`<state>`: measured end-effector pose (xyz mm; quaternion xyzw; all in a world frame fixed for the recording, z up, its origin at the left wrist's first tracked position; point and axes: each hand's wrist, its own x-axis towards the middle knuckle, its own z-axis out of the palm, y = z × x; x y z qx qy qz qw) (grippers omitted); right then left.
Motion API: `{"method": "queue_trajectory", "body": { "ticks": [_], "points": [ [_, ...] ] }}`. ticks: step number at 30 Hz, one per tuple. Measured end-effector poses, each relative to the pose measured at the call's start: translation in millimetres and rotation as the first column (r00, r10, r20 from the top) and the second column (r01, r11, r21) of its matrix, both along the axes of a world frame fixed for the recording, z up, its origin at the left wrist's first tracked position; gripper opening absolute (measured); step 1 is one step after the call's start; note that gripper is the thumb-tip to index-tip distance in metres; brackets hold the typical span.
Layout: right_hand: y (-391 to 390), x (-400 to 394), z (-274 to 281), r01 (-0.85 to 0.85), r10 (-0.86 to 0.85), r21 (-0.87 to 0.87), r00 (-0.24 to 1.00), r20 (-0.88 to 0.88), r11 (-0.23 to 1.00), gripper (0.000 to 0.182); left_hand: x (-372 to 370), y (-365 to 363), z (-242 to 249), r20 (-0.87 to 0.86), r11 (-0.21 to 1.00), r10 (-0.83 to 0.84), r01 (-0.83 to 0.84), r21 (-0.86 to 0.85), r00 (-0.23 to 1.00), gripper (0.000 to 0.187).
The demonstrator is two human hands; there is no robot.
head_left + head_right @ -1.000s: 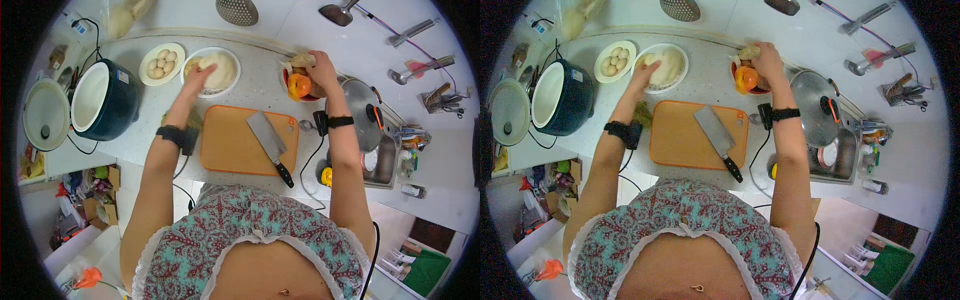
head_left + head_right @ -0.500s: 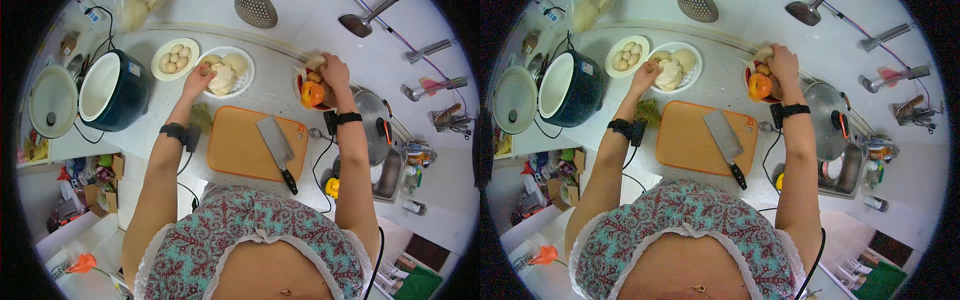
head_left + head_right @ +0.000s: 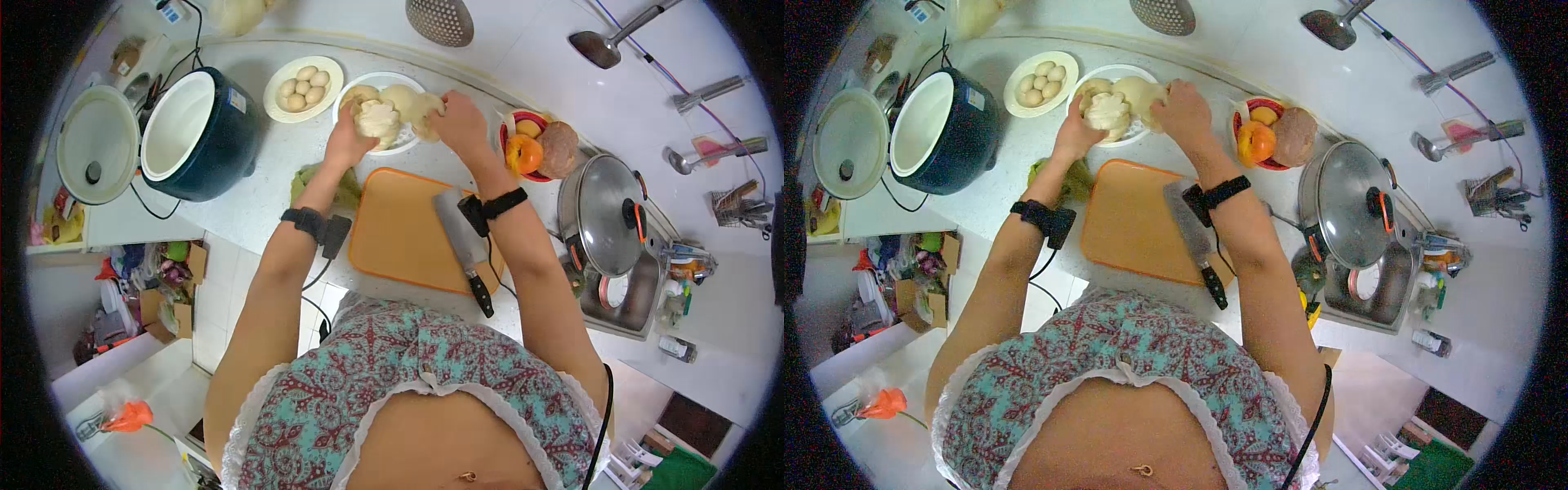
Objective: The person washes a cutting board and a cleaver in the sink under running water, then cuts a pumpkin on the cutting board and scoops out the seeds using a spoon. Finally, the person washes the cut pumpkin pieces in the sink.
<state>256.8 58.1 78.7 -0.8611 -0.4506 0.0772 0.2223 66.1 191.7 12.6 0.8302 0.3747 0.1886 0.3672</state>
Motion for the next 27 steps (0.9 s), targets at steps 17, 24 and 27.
{"method": "queue_trajectory", "body": {
  "ticks": [17,24,27],
  "points": [
    [-17,-37,-11,-0.144,0.158,0.125,0.981,-0.115,0.982,0.053,-44,46,-40,0.190,0.975,0.153,-0.118,-0.186,0.970,0.057],
    [-154,64,65,0.437,-0.458,0.341,0.889,-0.023,0.832,0.056,-45,24,-16,0.487,0.938,0.332,-0.225,-0.265,0.808,0.041],
    [-184,115,28,0.588,-0.611,0.258,0.791,0.012,0.767,0.063,-30,-7,6,0.554,0.938,0.286,-0.110,-0.328,0.782,0.035]
  ]
}}
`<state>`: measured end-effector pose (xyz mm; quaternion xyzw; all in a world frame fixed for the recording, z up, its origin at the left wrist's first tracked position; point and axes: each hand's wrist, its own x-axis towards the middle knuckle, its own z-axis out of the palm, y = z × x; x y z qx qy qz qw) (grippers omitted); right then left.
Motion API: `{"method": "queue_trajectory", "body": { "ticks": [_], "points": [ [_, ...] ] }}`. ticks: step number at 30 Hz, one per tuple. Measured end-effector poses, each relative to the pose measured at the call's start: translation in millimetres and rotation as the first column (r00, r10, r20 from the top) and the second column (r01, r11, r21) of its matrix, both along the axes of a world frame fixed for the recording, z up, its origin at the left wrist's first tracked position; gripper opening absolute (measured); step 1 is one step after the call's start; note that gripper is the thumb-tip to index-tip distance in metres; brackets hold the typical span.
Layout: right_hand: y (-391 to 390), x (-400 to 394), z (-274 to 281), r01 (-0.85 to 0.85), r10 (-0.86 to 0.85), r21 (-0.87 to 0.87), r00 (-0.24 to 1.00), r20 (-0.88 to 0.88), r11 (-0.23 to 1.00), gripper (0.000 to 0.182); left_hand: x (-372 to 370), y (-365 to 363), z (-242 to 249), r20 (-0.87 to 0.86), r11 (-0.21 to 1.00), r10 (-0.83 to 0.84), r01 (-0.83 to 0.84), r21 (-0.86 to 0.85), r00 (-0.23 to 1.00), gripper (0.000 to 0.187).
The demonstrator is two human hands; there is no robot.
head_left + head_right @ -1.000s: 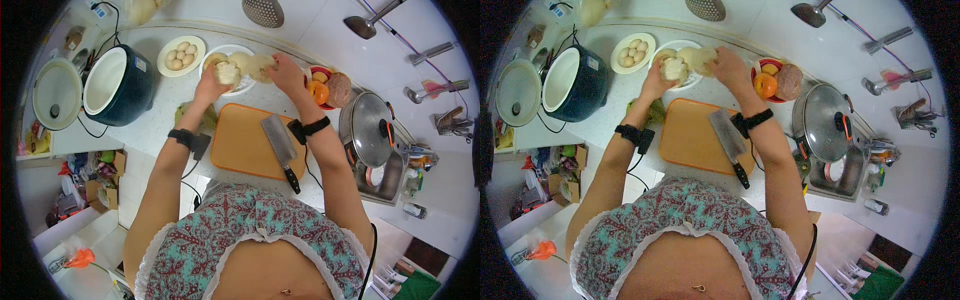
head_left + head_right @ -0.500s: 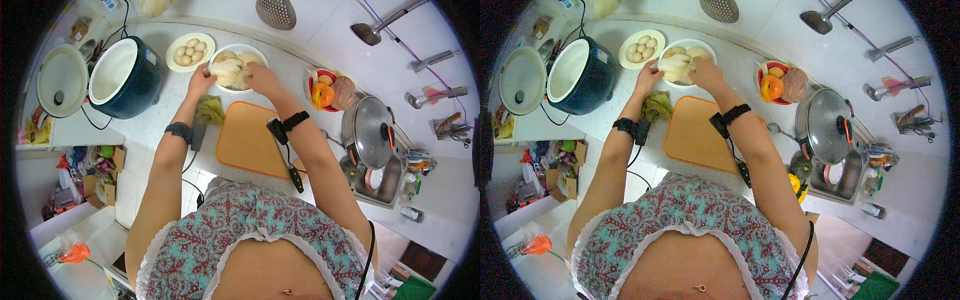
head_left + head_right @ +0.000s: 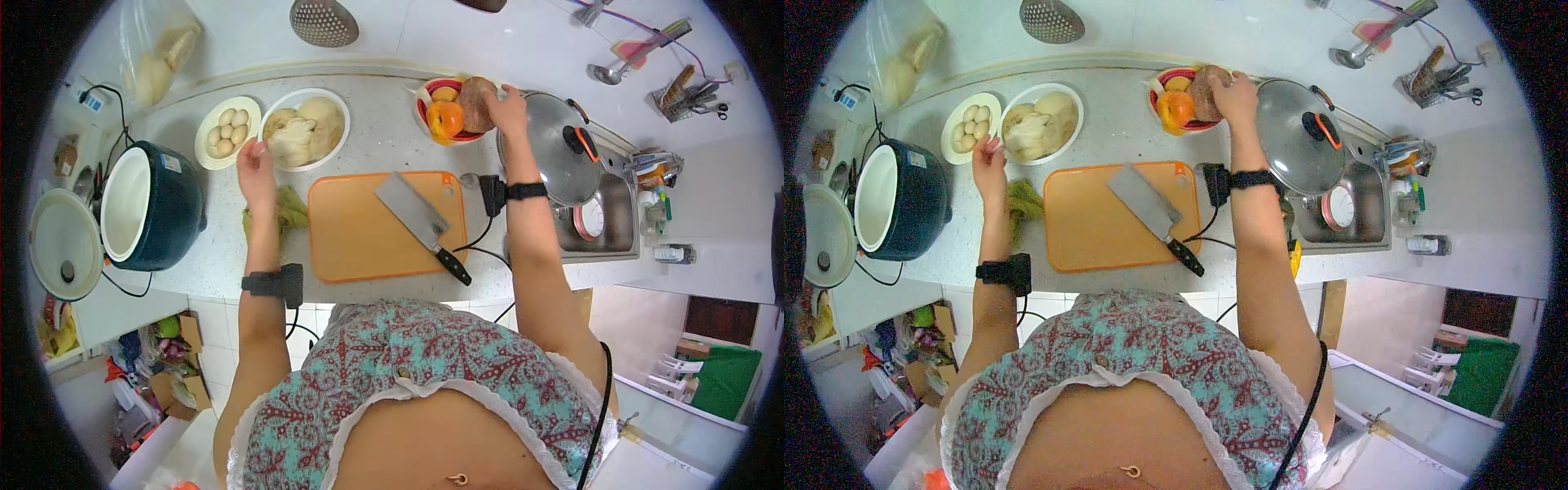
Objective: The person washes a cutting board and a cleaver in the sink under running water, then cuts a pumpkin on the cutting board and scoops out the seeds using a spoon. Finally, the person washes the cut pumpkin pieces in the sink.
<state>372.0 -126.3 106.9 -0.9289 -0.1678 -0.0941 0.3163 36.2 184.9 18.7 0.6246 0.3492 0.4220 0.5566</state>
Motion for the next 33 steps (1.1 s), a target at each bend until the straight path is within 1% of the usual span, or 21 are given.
{"method": "queue_trajectory", "body": {
  "ticks": [2,3,5,8,10,14,16,17,18,19,20,22,23,25,26,28,29,30,31,32,33],
  "points": [
    [-1,10,-2,0.072,-0.079,-0.094,0.994,-0.078,0.993,0.067,8,-18,5,0.005,0.998,-0.043,0.043,0.037,0.999,0.033],
    [1,10,3,-0.023,-0.003,-0.107,0.971,-0.238,0.994,0.079,9,-33,20,0.006,0.994,-0.112,0.112,-0.005,0.994,0.033],
    [5,20,-7,-0.128,0.078,-0.098,0.914,-0.399,0.987,0.091,10,-58,32,0.002,0.980,-0.190,0.190,-0.064,0.982,0.031],
    [5,44,-42,-0.107,0.048,-0.132,0.920,-0.388,0.986,0.116,2,-72,27,-0.021,0.954,-0.285,0.281,-0.102,0.958,0.031],
    [2,46,-37,-0.061,0.033,-0.058,0.919,-0.394,0.996,0.121,-3,-83,29,-0.071,0.959,-0.272,0.264,-0.104,0.960,0.031],
    [-15,63,-42,0.050,-0.009,0.085,0.904,-0.427,0.995,0.112,-13,-100,23,-0.100,0.926,-0.351,0.329,-0.183,0.931,0.030],
    [-31,49,-25,0.207,0.118,0.332,0.661,-0.741,0.920,0.096,-17,-105,21,-0.148,0.886,-0.439,0.400,-0.234,0.886,0.029],
    [-39,44,-19,0.206,0.120,0.335,0.664,-0.738,0.920,0.096,-17,-107,18,-0.145,0.887,-0.438,0.400,-0.230,0.887,0.029],
    [-47,40,-16,0.226,0.274,0.479,0.585,-0.763,0.848,0.091,-17,-110,14,-0.136,0.877,-0.455,0.416,-0.240,0.880,0.029],
    [-54,34,-12,0.261,0.428,0.602,0.501,-0.753,0.754,0.086,-15,-111,14,-0.127,0.866,-0.471,0.431,-0.252,0.873,0.028],
    [-60,28,-11,0.260,0.427,0.602,0.501,-0.752,0.755,0.086,-12,-112,13,-0.125,0.866,-0.471,0.431,-0.252,0.873,0.028],
    [-71,-5,6,0.252,0.581,0.750,0.500,-0.642,0.611,0.078,-6,-119,14,-0.106,0.815,-0.557,0.517,-0.260,0.824,0.031],
    [-77,-25,14,0.262,0.574,0.746,0.501,-0.647,0.612,0.078,0,-123,17,-0.109,0.810,-0.564,0.523,-0.267,0.818,0.031],
    [-84,-74,31,0.207,0.574,0.762,0.546,-0.611,0.614,0.072,14,-133,29,-0.171,0.679,-0.730,0.675,-0.289,0.661,0.037],
    [-84,-105,43,0.162,0.534,0.751,0.610,-0.586,0.640,0.083,20,-144,39,-0.173,0.668,-0.740,0.684,-0.293,0.650,0.037],
    [-81,-150,38,0.170,0.392,0.696,0.722,-0.570,0.698,0.098,31,-173,58,0.102,0.462,-0.822,0.762,-0.454,0.560,0.050],
    [-82,-163,24,0.006,0.406,0.651,0.778,-0.480,0.759,0.103,34,-188,59,0.103,0.446,-0.833,0.769,-0.458,0.544,0.050],
    [-84,-176,9,-0.153,0.431,0.574,0.815,-0.387,0.805,0.108,35,-203,61,0.281,0.337,-0.817,0.813,-0.476,0.503,0.058],
    [-79,-195,10,-0.139,0.417,0.573,0.821,-0.390,0.808,0.108,33,-212,61,0.450,0.227,-0.768,0.850,-0.475,0.456,0.068],
    [-72,-217,13,-0.211,0.429,0.516,0.833,-0.350,0.830,0.105,31,-215,61,0.449,0.215,-0.774,0.852,-0.477,0.447,0.068],
    [-70,-232,16,-0.281,0.445,0.453,0.839,-0.313,0.846,0.102,29,-217,60,0.351,0.306,-0.817,0.860,-0.408,0.457,0.074]
  ]
}}
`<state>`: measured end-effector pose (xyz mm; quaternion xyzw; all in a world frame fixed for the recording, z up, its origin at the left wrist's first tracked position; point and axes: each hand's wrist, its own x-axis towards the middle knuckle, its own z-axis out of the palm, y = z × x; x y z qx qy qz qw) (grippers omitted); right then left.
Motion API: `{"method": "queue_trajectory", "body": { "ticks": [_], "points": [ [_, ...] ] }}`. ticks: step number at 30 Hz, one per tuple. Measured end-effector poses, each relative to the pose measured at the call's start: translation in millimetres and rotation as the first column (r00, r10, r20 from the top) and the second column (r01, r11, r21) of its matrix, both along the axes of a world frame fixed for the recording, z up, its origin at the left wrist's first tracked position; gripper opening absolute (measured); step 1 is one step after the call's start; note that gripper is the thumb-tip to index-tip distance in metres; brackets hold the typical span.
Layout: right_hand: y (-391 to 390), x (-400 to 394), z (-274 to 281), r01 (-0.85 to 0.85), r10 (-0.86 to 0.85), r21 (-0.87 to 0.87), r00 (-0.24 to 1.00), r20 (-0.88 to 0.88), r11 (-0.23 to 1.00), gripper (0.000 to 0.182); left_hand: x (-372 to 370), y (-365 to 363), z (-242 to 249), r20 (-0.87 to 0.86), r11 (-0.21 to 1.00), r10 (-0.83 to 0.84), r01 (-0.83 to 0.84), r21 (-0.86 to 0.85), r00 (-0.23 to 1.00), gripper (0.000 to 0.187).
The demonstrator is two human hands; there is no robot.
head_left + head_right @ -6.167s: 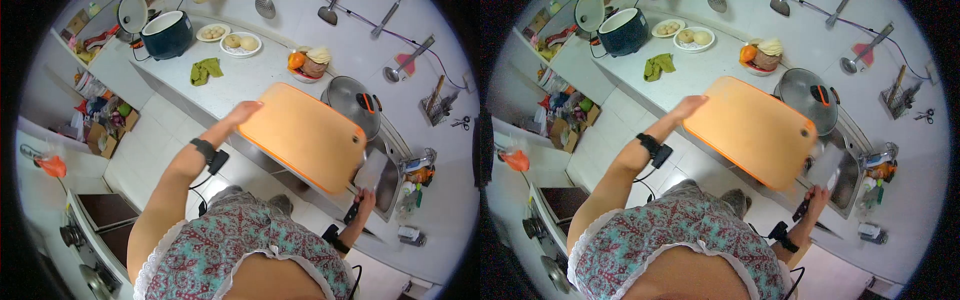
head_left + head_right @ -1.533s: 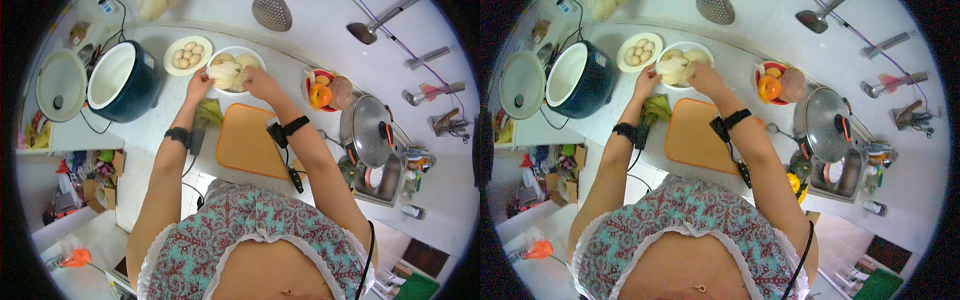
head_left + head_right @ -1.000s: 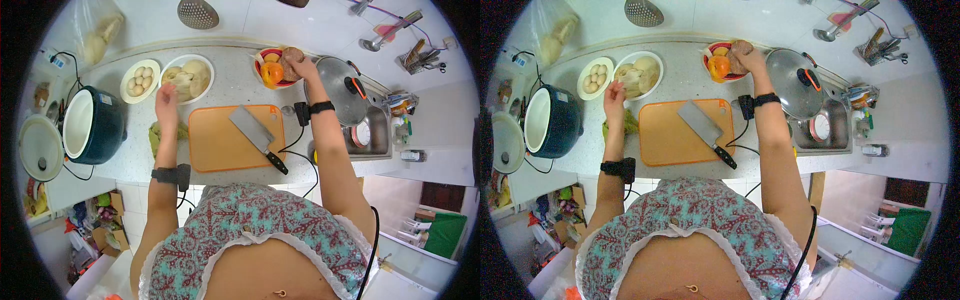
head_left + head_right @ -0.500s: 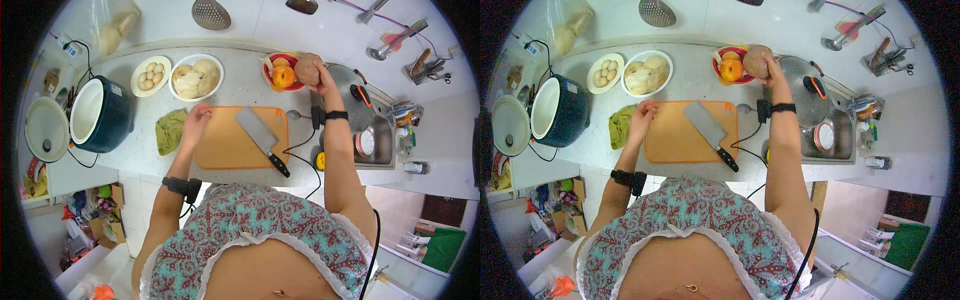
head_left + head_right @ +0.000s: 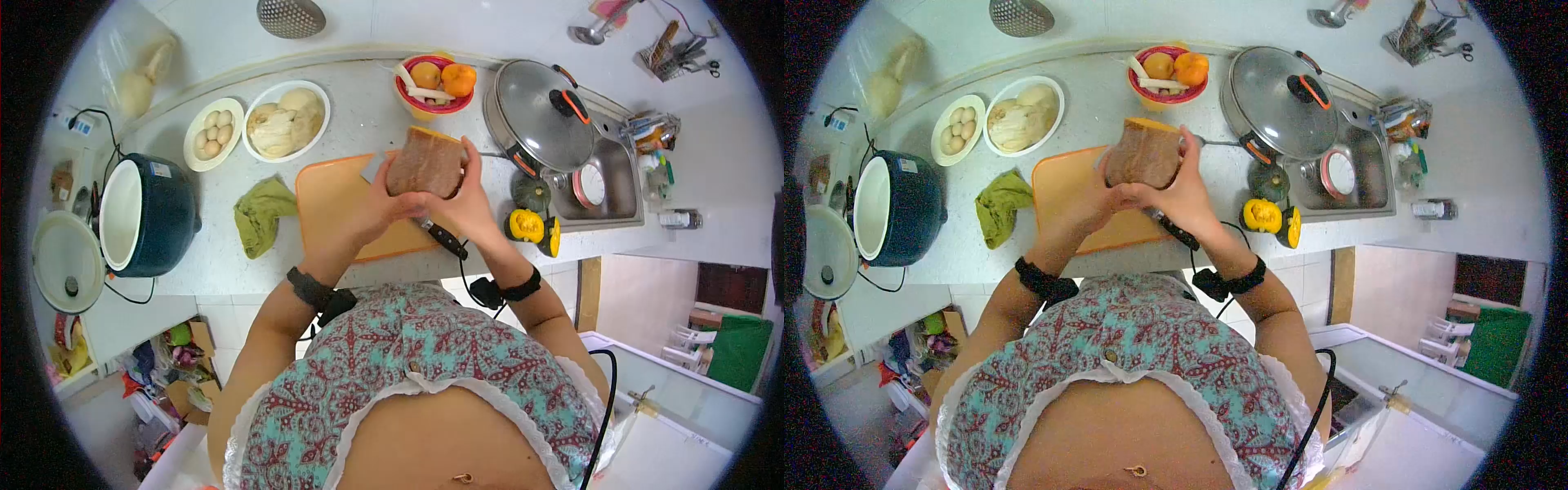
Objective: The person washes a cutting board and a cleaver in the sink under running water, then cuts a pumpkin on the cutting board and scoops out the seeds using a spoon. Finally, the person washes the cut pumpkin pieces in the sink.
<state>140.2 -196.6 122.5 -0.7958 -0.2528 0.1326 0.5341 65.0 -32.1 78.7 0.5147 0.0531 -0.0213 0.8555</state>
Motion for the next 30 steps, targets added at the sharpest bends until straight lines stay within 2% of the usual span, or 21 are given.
{"method": "queue_trajectory", "body": {
  "ticks": [1,3,4,5,6,7,8,9,11,13,14,15,16,17,18,20,23,24,26,28,30],
  "points": [
    [-5,-6,1,0.008,-0.008,-0.001,1.000,-0.006,1.000,0.102,-4,-2,-1,0.039,0.989,0.031,-0.036,0.142,0.999,0.080],
    [-14,-12,0,-0.157,0.218,0.216,0.931,-0.292,0.964,0.094,-18,12,-8,0.001,0.993,0.018,-0.018,0.118,1.000,0.085],
    [-18,-17,-13,-0.104,0.182,0.240,0.927,-0.329,0.965,0.076,-29,23,-12,-0.034,0.996,0.009,-0.006,0.091,0.999,0.089],
    [-24,-20,-24,-0.096,0.178,0.245,0.923,-0.341,0.965,0.076,-39,34,-17,-0.048,0.996,0.004,0.000,0.094,0.999,0.089],
    [-30,-20,-33,-0.154,0.145,-0.022,0.962,-0.231,0.988,0.070,-45,46,-21,-0.046,0.958,0.018,-0.004,0.288,0.999,0.089],
    [-34,-22,-45,-0.173,0.146,-0.293,0.983,-0.112,0.940,0.064,-52,56,-24,-0.040,0.883,0.031,-0.008,0.469,0.999,0.090],
    [-38,-28,-65,-0.078,0.133,-0.420,0.986,0.102,0.904,0.054,-57,63,-25,-0.048,0.883,0.033,-0.007,0.469,0.998,0.090],
    [-38,-33,-74,-0.085,0.137,-0.418,0.986,0.095,0.904,0.054,-63,69,-24,-0.085,0.875,0.022,0.022,0.483,0.996,0.090],
    [-38,-39,-90,-0.097,0.238,-0.740,0.967,0.088,0.666,0.057,-73,77,-21,-0.128,0.865,0.018,0.049,0.499,0.992,0.090],
    [-34,-44,-97,-0.079,0.210,-0.747,0.974,0.082,0.660,0.057,-82,81,-18,-0.281,0.790,0.073,0.116,0.602,0.957,0.095],
    [-32,-44,-101,-0.053,0.176,-0.757,0.981,0.083,0.652,0.058,-83,82,-22,-0.282,0.789,0.077,0.115,0.603,0.956,0.095],
    [-34,-41,-112,-0.056,0.177,-0.756,0.981,0.080,0.652,0.058,-84,83,-30,-0.281,0.731,0.096,0.124,0.671,0.955,0.096],
    [-39,-37,-125,-0.083,0.226,-0.685,0.967,0.121,0.723,0.056,-85,83,-38,-0.280,0.666,0.112,0.137,0.733,0.954,0.098],
    [-45,-35,-138,-0.113,0.268,-0.609,0.949,0.169,0.785,0.055,-83,83,-45,-0.281,0.667,0.109,0.140,0.732,0.953,0.098],
    [-43,-39,-128,-0.112,0.267,-0.611,0.949,0.170,0.784,0.055,-81,83,-51,-0.243,0.642,0.097,0.126,0.756,0.965,0.098],
    [-32,-48,-86,0.071,0.036,-0.512,0.980,0.197,0.856,0.046,-80,81,-52,-0.203,0.619,0.091,0.105,0.778,0.975,0.098],
    [-28,-45,-69,0.085,-0.037,-0.594,0.995,0.092,0.800,0.037,-79,76,-45,-0.204,0.557,0.100,0.115,0.823,0.974,0.093],
    [-28,-46,-60,0.087,-0.039,-0.596,0.995,0.093,0.799,0.037,-78,75,-45,-0.192,0.548,0.093,0.111,0.829,0.977,0.092],
    [-26,-56,-40,-0.005,-0.008,-0.456,1.000,-0.026,0.890,0.031,-78,67,-43,-0.183,0.542,0.082,0.110,0.833,0.980,0.091],
    [-17,-71,-23,-0.052,0.056,-0.478,0.998,-0.006,0.877,0.030,-77,59,-30,-0.159,0.362,0.163,0.091,0.928,0.974,0.089],
    [-11,-79,-20,-0.097,0.122,-0.498,0.992,0.017,0.862,0.031,-76,58,-19,-0.200,0.369,0.136,0.138,0.919,0.970,0.089]
  ]
}}
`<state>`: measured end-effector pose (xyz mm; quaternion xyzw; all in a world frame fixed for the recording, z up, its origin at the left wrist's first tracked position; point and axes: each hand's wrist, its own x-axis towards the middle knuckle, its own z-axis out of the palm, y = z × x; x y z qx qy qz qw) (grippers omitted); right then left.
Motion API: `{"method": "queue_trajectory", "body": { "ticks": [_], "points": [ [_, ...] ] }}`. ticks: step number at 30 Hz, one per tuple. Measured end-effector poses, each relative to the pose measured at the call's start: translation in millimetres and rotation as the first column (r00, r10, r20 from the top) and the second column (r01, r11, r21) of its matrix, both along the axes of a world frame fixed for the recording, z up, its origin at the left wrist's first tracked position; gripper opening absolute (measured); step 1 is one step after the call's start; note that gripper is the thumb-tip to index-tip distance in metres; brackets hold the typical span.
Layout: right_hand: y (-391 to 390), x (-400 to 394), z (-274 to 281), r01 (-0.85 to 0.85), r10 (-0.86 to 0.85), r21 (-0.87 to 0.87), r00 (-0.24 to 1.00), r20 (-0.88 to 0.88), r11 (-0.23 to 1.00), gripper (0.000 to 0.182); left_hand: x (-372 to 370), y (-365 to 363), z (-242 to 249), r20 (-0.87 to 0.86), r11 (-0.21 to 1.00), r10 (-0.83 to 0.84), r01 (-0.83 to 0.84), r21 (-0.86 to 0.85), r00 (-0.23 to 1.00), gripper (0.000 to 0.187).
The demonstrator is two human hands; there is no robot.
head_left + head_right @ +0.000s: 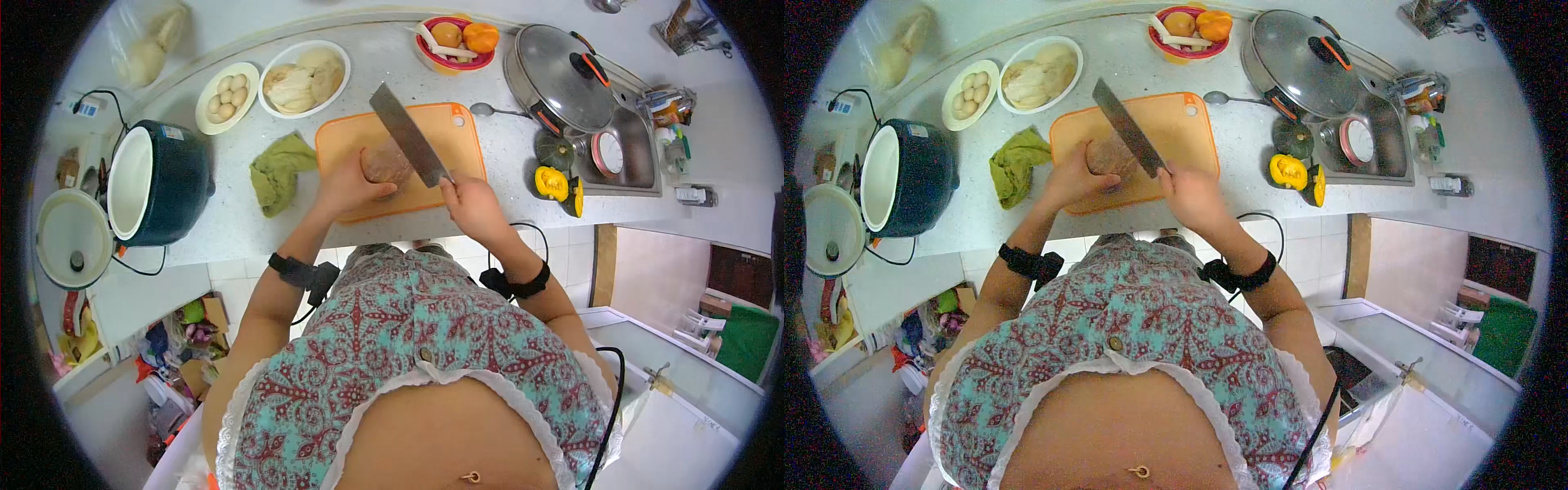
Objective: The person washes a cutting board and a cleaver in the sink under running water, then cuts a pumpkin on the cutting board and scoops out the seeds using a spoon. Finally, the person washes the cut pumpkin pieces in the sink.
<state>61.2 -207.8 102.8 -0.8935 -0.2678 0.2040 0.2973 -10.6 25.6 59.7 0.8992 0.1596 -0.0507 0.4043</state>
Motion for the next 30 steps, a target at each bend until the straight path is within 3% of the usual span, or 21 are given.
{"method": "queue_trajectory", "body": {
  "ticks": [2,10,14,16,17,19,20,22,23,25,26,28,30],
  "points": [
    [3,-3,-2,-0.074,0.079,-0.038,0.986,0.146,0.997,0.030,0,-1,4,-0.041,1.000,-0.019,0.018,-0.008,0.999,0.090],
    [7,-2,-8,-0.104,0.123,-0.165,0.986,0.115,0.981,0.030,-1,-8,-1,-0.055,0.994,-0.003,0.009,0.113,0.998,0.097],
    [7,6,-14,-0.145,0.157,-0.159,0.985,0.071,0.977,0.031,0,-3,1,-0.129,0.999,-0.031,0.036,0.036,0.991,0.099],
    [6,10,-12,-0.160,0.170,-0.157,0.984,0.056,0.975,0.032,7,5,-6,0.190,0.981,-0.063,0.026,0.192,0.980,0.088],
    [6,13,-11,-0.177,0.186,-0.157,0.982,0.041,0.972,0.032,16,9,-9,0.190,0.980,-0.069,0.031,0.194,0.979,0.088],
    [7,13,-8,-0.161,0.164,-0.139,0.986,0.011,0.977,0.031,40,12,28,0.545,0.914,-0.050,-0.181,0.362,0.837,0.070],
    [8,13,-7,-0.152,0.151,-0.125,0.988,-0.017,0.980,0.030,55,12,44,0.539,0.915,-0.051,-0.177,0.363,0.841,0.070],
    [8,14,-4,-0.157,0.153,-0.131,0.987,-0.038,0.979,0.030,90,9,63,0.566,0.837,-0.326,-0.047,0.545,0.757,0.054],
    [9,14,-3,-0.159,0.154,-0.134,0.987,-0.051,0.978,0.030,106,6,57,0.563,0.836,-0.328,-0.044,0.547,0.759,0.054],
    [11,18,-4,-0.169,0.165,-0.120,0.985,-0.043,0.978,0.029,133,-1,43,0.342,0.670,-0.566,0.176,0.722,0.750,0.042],
    [12,20,-4,-0.179,0.177,-0.109,0.984,-0.033,0.978,0.029,137,-1,36,0.341,0.667,-0.572,0.180,0.723,0.746,0.042],
    [12,23,-6,-0.171,0.168,-0.104,0.985,-0.036,0.980,0.029,141,-4,31,0.082,0.571,-0.611,0.367,0.734,0.787,0.038],
    [12,23,-10,-0.170,0.166,-0.102,0.985,-0.050,0.980,0.028,140,-3,27,0.118,0.600,-0.601,0.349,0.720,0.790,0.037]
  ]
}}
